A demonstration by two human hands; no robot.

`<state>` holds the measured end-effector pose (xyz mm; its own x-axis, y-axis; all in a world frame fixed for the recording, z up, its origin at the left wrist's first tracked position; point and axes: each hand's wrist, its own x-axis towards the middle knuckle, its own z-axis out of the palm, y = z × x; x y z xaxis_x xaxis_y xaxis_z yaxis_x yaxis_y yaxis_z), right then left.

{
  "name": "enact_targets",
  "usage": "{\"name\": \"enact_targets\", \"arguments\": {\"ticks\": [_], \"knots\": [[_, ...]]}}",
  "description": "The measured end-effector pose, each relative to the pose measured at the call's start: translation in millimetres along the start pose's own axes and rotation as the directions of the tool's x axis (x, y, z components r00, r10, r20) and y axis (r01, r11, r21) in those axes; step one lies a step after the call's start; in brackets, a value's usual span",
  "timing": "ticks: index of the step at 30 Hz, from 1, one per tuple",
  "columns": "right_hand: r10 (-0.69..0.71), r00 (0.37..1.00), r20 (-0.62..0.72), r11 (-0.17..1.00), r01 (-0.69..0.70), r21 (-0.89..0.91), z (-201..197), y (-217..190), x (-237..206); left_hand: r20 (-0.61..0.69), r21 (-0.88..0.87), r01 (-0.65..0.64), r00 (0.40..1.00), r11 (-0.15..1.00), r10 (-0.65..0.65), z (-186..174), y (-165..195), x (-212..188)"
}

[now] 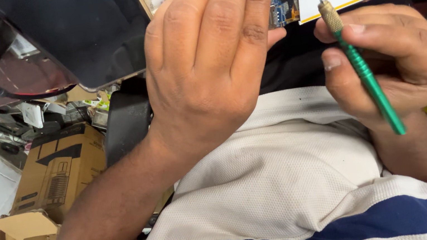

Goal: The person repairs a feature phone at a cluttered workbench. They open the phone housing, separate the display and mainboard, plug a cable into the board to test the screen, use tweezers on the board, and pry at the battery pack with a green-handled pry tool while holding the board against the bench.

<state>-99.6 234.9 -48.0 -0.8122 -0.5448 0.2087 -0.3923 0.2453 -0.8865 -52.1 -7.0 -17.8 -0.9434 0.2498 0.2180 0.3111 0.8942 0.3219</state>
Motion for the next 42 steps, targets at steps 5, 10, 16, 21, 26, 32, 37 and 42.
{"name": "enact_targets", "arguments": {"ticks": [5, 10, 16, 21, 26, 32, 37, 42], "knots": [[0.011, 0.998, -0.058, 0.995, -0.005, 0.103, 2.9, 16.4, -6.1, 0.003, -0.014, -0.024, 1.0, 1.0, 0.024, 1.9, -4.8, -0.5], [-0.041, 0.998, -0.056, 0.998, 0.039, -0.041, -3.9, 25.2, -19.1, -0.004, -0.015, -0.029, 1.0, 0.999, 0.029, 4.2, -5.7, -0.6], [-0.079, 0.995, -0.061, 0.992, 0.072, -0.099, -3.0, 26.9, -20.4, -0.003, -0.009, -0.019, 1.0, 1.0, 0.019, 2.5, -4.7, 0.3], [-0.094, 0.995, -0.035, 0.987, 0.088, -0.133, -2.7, 22.9, -13.4, -0.014, 0.003, -0.015, 1.0, 1.0, 0.015, 3.7, -4.0, 1.6], [-0.105, 0.993, -0.049, 0.988, 0.098, -0.121, -0.4, 22.8, -13.1, 0.016, 0.001, -0.015, 1.0, 1.0, 0.015, 0.4, -4.1, -0.7], [-0.131, 0.991, -0.023, 0.986, 0.127, -0.11, -3.7, 29.5, -16.6, 0.021, 0.0, -0.013, 1.0, 1.0, 0.013, 0.6, -3.8, -1.0], [-0.131, 0.989, -0.063, 0.985, 0.123, -0.121, -1.0, 31.3, -20.5, 0.013, -0.003, -0.005, 1.0, 1.0, 0.005, 1.4, -3.1, -1.1], [-0.138, 0.99, -0.009, 0.978, 0.135, -0.158, -2.3, 30.6, -21.6, 0.023, -0.007, 0.01, 1.0, 1.0, -0.01, 0.6, -2.0, -2.3]]}}
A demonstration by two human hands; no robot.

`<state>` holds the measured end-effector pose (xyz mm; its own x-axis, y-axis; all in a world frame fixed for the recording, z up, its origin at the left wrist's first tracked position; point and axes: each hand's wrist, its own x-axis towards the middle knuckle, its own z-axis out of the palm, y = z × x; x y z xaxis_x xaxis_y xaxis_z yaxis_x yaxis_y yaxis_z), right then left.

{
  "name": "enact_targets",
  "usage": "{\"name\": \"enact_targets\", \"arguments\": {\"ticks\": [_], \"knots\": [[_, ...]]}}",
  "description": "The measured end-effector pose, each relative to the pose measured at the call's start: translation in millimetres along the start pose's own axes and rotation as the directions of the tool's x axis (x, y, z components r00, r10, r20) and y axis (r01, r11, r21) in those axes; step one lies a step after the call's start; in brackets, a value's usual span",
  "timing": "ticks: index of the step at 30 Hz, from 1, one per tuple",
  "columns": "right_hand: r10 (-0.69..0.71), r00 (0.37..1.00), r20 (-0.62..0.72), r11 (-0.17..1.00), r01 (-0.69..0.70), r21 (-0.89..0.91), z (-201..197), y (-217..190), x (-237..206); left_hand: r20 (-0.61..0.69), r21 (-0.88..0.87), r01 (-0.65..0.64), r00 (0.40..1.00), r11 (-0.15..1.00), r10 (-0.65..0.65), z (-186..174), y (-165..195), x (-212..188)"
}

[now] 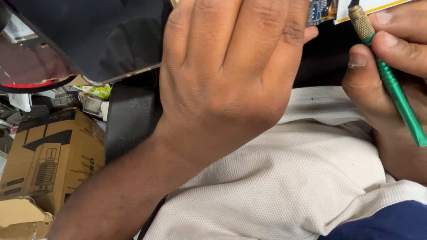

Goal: The person repairs a feature phone at a cluttered workbench. They open the phone housing, separate the display and mainboard, plug a cable into the board to test the screen, use tweezers on the board, and pry at the battery pack with a green-handled pry tool while holding the board against the bench.

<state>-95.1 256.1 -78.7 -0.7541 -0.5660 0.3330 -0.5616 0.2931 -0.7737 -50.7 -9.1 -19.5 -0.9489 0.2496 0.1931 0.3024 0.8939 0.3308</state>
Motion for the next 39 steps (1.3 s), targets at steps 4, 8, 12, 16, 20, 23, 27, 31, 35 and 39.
{"name": "enact_targets", "arguments": {"ticks": [4, 8, 12, 16, 20, 23, 27, 31, 35, 39], "knots": [[0.029, 0.999, -0.021, 1.0, -0.029, -0.003, 1.2, -1.2, -3.3, -0.024, 0.0, 0.001, 1.0, 1.0, -0.001, 2.3, -0.2, 1.1], [0.086, 0.996, -0.039, 0.996, -0.085, 0.025, 3.9, -3.9, -8.6, -0.015, -0.008, 0.012, 1.0, 1.0, -0.012, 0.6, 0.2, 1.2], [0.157, 0.986, -0.064, 0.987, -0.153, 0.057, 6.0, -5.1, -12.8, -0.006, -0.021, 0.022, 1.0, 1.0, -0.022, -0.2, 0.3, 2.0], [0.16, 0.985, -0.069, 0.985, -0.155, 0.074, 6.3, -3.3, -15.0, -0.01, -0.019, 0.017, 1.0, 1.0, -0.018, 0.2, -0.4, 2.4], [0.171, 0.984, -0.059, 0.983, -0.167, 0.071, 5.4, -4.6, -16.8, -0.012, -0.05, 0.019, 1.0, 0.999, -0.02, 0.2, -1.0, 1.6], [0.226, 0.973, -0.047, 0.971, -0.221, 0.093, 3.6, -9.4, -17.7, -0.021, -0.033, 0.007, 1.0, 0.999, -0.008, 1.4, -1.1, 1.1], [0.261, 0.965, -0.022, 0.961, -0.258, 0.099, 1.8, -12.3, -16.5, -0.034, -0.035, -0.001, 0.999, 0.999, 0.0, 4.4, -1.6, 0.7], [0.253, 0.967, -0.019, 0.963, -0.249, 0.104, 1.5, -11.7, -16.5, -0.036, -0.062, 0.009, 0.999, 0.998, -0.011, 5.3, -0.7, -0.5], [0.291, 0.956, -0.023, 0.948, -0.286, 0.138, 0.9, -13.3, -19.7, -0.043, -0.066, 0.007, 0.999, 0.998, -0.01, 6.7, -1.3, -0.1], [0.27, 0.963, -0.022, 0.957, -0.266, 0.115, -0.6, -11.2, -20.0, -0.044, -0.07, 0.012, 0.999, 0.997, -0.015, 6.3, -0.5, 0.4]]}}
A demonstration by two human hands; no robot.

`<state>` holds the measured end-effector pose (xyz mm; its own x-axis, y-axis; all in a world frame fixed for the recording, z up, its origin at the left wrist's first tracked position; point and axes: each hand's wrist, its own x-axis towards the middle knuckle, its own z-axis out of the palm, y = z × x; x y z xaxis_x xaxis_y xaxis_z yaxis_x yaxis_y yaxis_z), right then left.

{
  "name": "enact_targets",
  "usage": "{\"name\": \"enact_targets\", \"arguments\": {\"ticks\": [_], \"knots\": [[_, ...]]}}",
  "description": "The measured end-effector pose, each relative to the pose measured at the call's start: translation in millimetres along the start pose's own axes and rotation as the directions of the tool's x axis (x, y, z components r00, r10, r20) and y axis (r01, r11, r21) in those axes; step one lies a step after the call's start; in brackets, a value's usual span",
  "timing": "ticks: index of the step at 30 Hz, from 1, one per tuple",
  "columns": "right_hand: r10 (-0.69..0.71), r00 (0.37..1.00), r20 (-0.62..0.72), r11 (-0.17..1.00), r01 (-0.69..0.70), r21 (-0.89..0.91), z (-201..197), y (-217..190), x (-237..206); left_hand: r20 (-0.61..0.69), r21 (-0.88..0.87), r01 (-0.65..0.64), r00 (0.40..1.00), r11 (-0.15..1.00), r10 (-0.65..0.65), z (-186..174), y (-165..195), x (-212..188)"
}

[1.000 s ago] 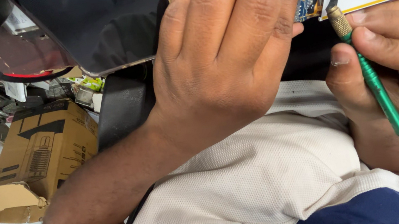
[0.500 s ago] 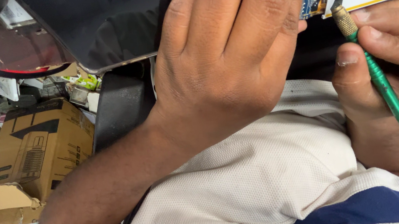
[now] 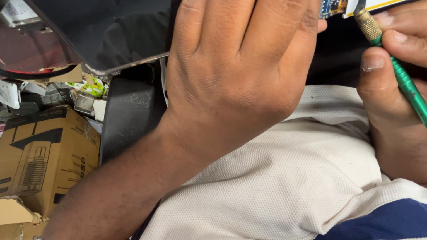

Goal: The person repairs a feature phone at a cluttered workbench. They open the phone housing, separate the display and mainboard, plug a cable into the board to test the screen, use tweezers on the board, and pry at the battery pack with a green-handled pry tool while holding the board against the bench.

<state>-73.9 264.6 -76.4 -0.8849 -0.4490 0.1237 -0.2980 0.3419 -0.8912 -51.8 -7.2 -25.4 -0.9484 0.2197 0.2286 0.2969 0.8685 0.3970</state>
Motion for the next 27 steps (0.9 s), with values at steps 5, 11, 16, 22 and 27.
{"name": "enact_targets", "arguments": {"ticks": [5, 11, 16, 22, 27], "knots": [[-0.027, 1.0, 0.002, 1.0, 0.027, -0.007, -0.4, 2.1, 2.2, 0.003, 0.001, -0.005, 1.0, 1.0, 0.005, -1.6, -0.5, 0.1], [0.032, 0.999, -0.011, 0.999, -0.032, 0.006, -1.0, -1.3, -2.7, 0.0, -0.007, -0.012, 1.0, 1.0, 0.012, -1.3, 0.2, -0.6], [0.008, 1.0, -0.016, 1.0, -0.008, 0.014, -1.4, 3.2, -3.3, 0.005, -0.014, -0.006, 1.0, 1.0, 0.006, -1.0, 0.4, -2.9], [0.012, 1.0, -0.014, 1.0, -0.012, 0.014, -2.2, 3.7, -5.4, -0.004, -0.016, -0.011, 1.0, 1.0, 0.011, 2.4, 0.0, -3.0], [-0.021, 0.999, -0.028, 1.0, 0.021, 0.005, 0.0, 5.9, -5.3, 0.011, -0.022, -0.005, 1.0, 1.0, 0.005, -0.5, 0.3, -3.8]]}}
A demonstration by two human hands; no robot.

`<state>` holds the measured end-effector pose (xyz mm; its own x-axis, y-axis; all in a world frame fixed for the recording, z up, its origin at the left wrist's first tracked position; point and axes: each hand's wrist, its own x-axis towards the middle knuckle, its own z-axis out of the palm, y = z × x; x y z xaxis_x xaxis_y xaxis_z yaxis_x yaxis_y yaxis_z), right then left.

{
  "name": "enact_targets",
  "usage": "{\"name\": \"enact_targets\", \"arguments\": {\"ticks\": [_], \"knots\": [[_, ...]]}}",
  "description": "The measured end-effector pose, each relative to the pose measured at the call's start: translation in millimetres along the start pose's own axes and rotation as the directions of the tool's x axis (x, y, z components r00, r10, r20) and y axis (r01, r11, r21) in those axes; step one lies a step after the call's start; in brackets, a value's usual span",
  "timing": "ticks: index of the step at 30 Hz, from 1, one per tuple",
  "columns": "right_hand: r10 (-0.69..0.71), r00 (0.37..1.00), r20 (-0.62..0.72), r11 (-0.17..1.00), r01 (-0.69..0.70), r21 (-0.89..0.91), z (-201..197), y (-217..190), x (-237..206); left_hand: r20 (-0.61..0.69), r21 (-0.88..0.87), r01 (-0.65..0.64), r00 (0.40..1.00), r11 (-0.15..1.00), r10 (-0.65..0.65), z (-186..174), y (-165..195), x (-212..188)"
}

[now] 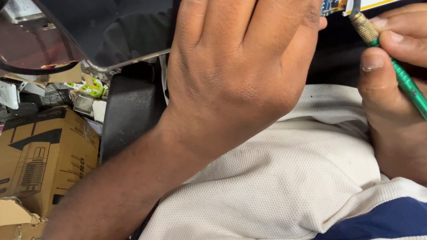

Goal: The person repairs a feature phone at a cluttered workbench. They open the phone housing, separate the display and mainboard, plug a cable into the board to test the screen, use tweezers on the board, and pry at the battery pack with a green-handled pry tool while holding the board against the bench.

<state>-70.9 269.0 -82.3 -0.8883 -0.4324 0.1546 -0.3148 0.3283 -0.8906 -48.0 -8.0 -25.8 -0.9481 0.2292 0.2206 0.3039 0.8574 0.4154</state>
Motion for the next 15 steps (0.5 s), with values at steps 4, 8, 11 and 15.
{"name": "enact_targets", "arguments": {"ticks": [4, 8, 11, 15], "knots": [[0.01, 1.0, 0.006, 1.0, -0.01, 0.0, -0.9, -1.0, -0.4, -0.011, 0.006, 0.003, 1.0, 1.0, -0.003, 0.9, 0.8, 0.9], [0.027, 0.999, 0.042, 0.999, -0.026, -0.028, -3.9, -6.0, -1.9, 0.011, 0.007, 0.012, 1.0, 1.0, -0.012, -0.5, 1.3, -0.4], [0.011, 0.999, 0.031, 1.0, -0.01, -0.028, -3.0, -6.2, -1.0, 0.018, -0.002, 0.019, 1.0, 1.0, -0.019, -0.8, 2.2, -0.8], [0.019, 0.999, 0.032, 1.0, -0.018, -0.016, -1.2, -5.5, 0.9, -0.001, 0.009, 0.015, 1.0, 1.0, -0.015, 0.5, 1.7, -0.3]]}}
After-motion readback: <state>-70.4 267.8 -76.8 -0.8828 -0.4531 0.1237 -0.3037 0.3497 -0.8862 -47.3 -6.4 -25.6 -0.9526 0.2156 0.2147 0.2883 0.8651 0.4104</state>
